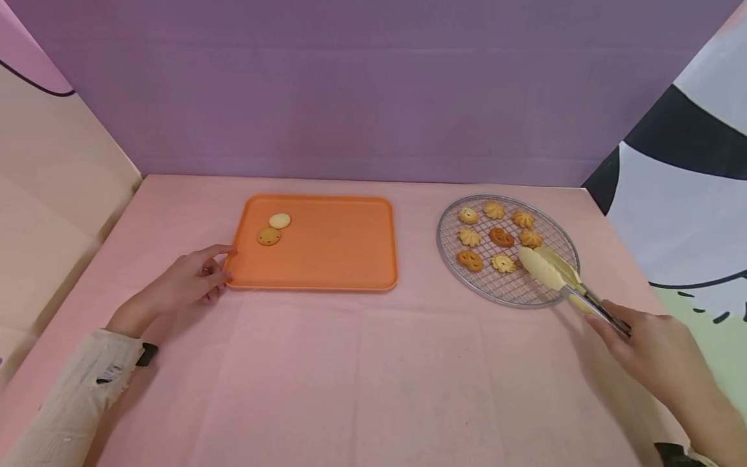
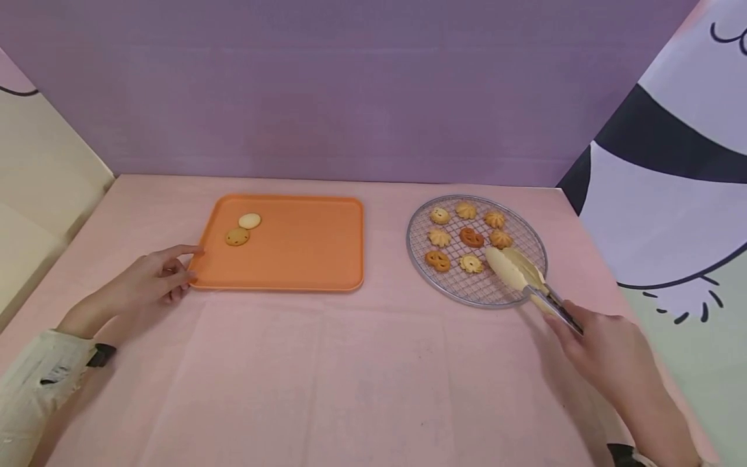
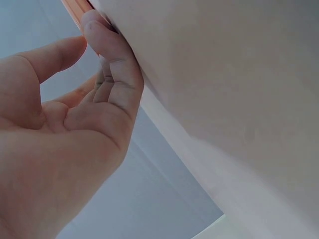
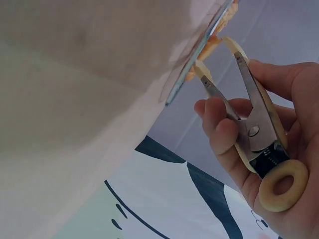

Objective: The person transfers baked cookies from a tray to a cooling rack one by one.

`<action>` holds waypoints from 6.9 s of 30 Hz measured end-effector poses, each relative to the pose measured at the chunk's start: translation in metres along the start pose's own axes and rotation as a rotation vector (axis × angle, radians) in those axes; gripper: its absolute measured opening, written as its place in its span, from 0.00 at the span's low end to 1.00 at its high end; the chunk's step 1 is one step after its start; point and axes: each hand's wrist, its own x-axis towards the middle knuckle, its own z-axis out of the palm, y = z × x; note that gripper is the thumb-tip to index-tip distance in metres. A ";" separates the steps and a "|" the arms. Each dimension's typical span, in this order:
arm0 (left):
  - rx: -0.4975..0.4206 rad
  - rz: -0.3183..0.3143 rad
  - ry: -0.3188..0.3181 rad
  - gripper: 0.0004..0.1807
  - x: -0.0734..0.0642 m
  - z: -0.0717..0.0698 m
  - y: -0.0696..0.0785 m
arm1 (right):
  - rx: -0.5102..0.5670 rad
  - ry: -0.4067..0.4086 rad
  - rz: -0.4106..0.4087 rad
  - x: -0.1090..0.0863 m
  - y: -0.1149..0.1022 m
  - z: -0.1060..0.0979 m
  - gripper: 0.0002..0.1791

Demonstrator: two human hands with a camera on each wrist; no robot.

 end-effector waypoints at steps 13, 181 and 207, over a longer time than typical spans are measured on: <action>0.003 0.018 0.011 0.28 -0.001 0.001 0.001 | 0.133 -0.055 0.055 0.003 -0.001 -0.001 0.14; 0.027 -0.130 0.086 0.28 -0.057 0.025 0.044 | 0.265 -0.282 -0.572 0.215 -0.276 0.085 0.23; 0.034 -0.129 0.092 0.28 -0.059 0.024 0.047 | 0.411 -0.429 -0.493 0.222 -0.266 0.086 0.17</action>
